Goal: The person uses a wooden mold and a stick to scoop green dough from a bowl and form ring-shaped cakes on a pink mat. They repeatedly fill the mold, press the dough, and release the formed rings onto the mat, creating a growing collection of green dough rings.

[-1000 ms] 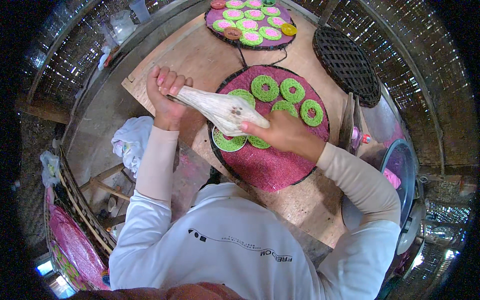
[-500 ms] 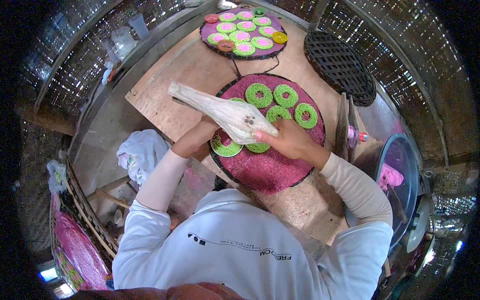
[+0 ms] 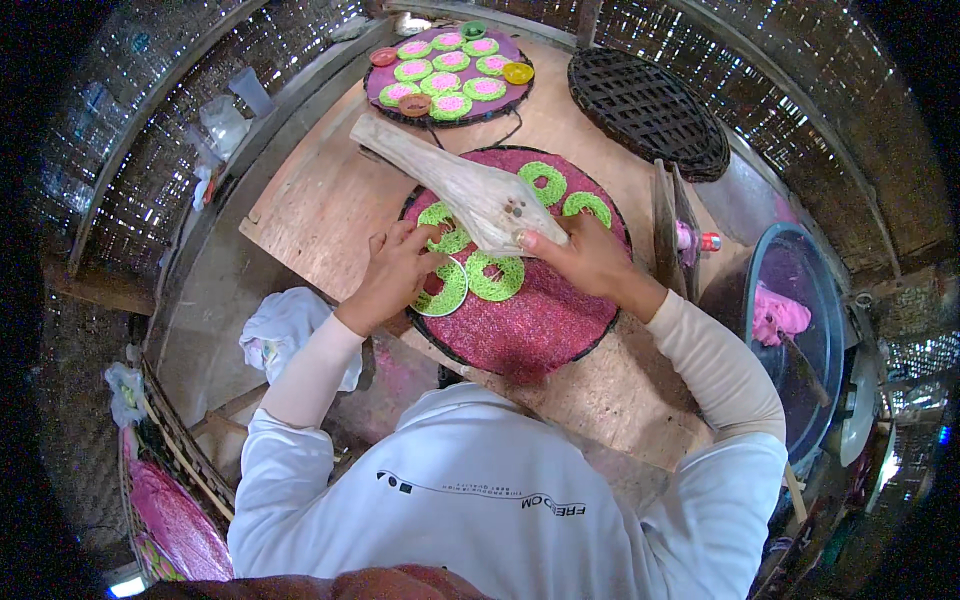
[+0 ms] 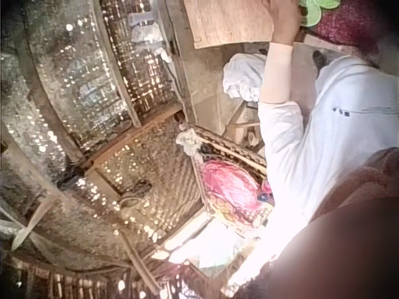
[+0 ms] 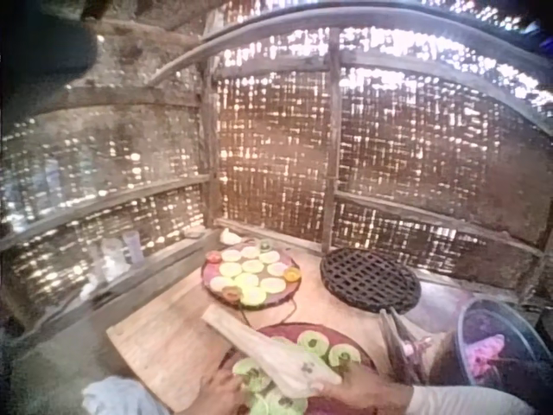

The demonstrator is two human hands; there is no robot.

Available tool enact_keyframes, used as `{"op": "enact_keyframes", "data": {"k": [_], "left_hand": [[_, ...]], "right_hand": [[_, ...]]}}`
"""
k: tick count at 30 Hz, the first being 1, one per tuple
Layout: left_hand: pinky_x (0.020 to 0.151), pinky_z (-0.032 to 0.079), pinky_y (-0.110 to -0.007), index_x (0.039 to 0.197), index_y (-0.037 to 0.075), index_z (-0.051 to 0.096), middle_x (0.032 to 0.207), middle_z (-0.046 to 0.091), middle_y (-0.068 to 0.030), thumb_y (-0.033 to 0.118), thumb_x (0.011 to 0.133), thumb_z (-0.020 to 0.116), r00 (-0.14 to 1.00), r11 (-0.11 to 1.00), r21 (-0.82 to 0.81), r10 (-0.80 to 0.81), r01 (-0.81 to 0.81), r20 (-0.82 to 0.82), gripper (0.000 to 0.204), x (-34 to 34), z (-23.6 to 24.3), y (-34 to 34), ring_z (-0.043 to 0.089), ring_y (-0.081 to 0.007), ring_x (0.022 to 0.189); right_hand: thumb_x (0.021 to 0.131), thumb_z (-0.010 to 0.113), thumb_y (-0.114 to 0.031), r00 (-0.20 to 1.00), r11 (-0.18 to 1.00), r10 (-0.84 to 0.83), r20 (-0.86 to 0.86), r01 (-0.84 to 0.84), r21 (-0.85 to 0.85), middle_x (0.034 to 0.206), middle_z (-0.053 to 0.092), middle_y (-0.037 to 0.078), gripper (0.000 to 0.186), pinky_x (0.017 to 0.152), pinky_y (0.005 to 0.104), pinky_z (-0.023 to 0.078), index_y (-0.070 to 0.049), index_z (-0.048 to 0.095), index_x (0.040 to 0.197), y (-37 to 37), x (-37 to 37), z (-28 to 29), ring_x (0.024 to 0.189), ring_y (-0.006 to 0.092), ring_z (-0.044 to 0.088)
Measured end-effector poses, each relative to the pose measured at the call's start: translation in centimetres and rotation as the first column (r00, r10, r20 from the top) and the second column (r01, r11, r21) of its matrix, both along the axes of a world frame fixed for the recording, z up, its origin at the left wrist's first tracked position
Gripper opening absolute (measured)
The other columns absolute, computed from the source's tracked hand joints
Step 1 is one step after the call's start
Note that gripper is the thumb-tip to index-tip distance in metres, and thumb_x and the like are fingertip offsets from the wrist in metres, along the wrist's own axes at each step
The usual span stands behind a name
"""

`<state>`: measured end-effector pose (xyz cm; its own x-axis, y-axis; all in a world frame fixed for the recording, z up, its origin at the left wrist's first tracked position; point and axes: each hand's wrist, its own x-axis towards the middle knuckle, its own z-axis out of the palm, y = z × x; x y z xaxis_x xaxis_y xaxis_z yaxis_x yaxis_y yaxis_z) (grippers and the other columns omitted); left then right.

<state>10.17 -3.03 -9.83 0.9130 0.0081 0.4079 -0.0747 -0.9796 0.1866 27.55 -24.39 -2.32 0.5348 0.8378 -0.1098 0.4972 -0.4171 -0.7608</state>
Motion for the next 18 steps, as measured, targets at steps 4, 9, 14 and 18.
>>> {"op": "enact_keyframes", "data": {"k": [4,9,14,18], "left_hand": [[0.078,0.034,-0.042,0.082,0.014,0.064,0.097,0.053,0.0003,0.015,0.067,0.061,0.998,0.996,0.065,0.067,-0.068,0.021,0.016,0.6,0.3,-0.3,0.045,-0.0200,0.102],[0.077,0.033,-0.042,0.081,0.013,0.062,0.099,0.054,0.0013,0.017,0.068,0.061,0.998,0.992,0.104,0.064,-0.064,0.004,0.014,0.3,1.2,0.0,0.045,-0.0200,0.100],[0.081,0.031,-0.046,0.110,0.012,0.055,0.103,0.052,-0.0056,0.019,0.070,0.062,0.985,0.983,0.072,0.165,-0.167,0.045,0.041,-0.2,6.7,-1.2,0.045,-0.0236,0.100],[0.094,0.030,-0.045,0.122,0.004,0.045,0.113,0.051,-0.0139,0.026,0.066,0.070,0.967,0.929,-0.303,-0.155,0.212,0.203,0.064,2.1,8.8,-1.3,0.044,-0.0293,0.111]], "right_hand": [[0.076,0.054,-0.057,0.999,0.997,-0.031,-0.019,0.032,0.063,0.071,0.063,0.020,0.065,0.069,0.0384,0.046,0.005,0.064,0.092,-0.7,0.1,-0.6,0.070,0.0284,0.063],[0.075,0.052,-0.060,0.998,0.995,-0.024,0.053,0.019,0.097,0.073,0.062,0.022,0.068,0.072,0.0412,0.045,0.005,0.063,0.095,-1.2,0.1,-1.1,0.074,0.0329,0.062],[0.073,0.053,-0.062,0.997,0.993,-0.032,0.070,0.024,0.118,0.070,0.062,0.021,0.070,0.068,0.0416,0.046,0.004,0.064,0.092,-1.9,0.0,-1.5,0.070,0.0325,0.062],[0.071,0.054,-0.065,0.996,0.996,0.084,0.013,-0.083,-0.030,0.062,0.060,0.018,0.068,0.061,0.0408,0.046,0.002,0.064,0.081,-0.1,-3.2,4.2,0.062,0.0301,0.062]]}}
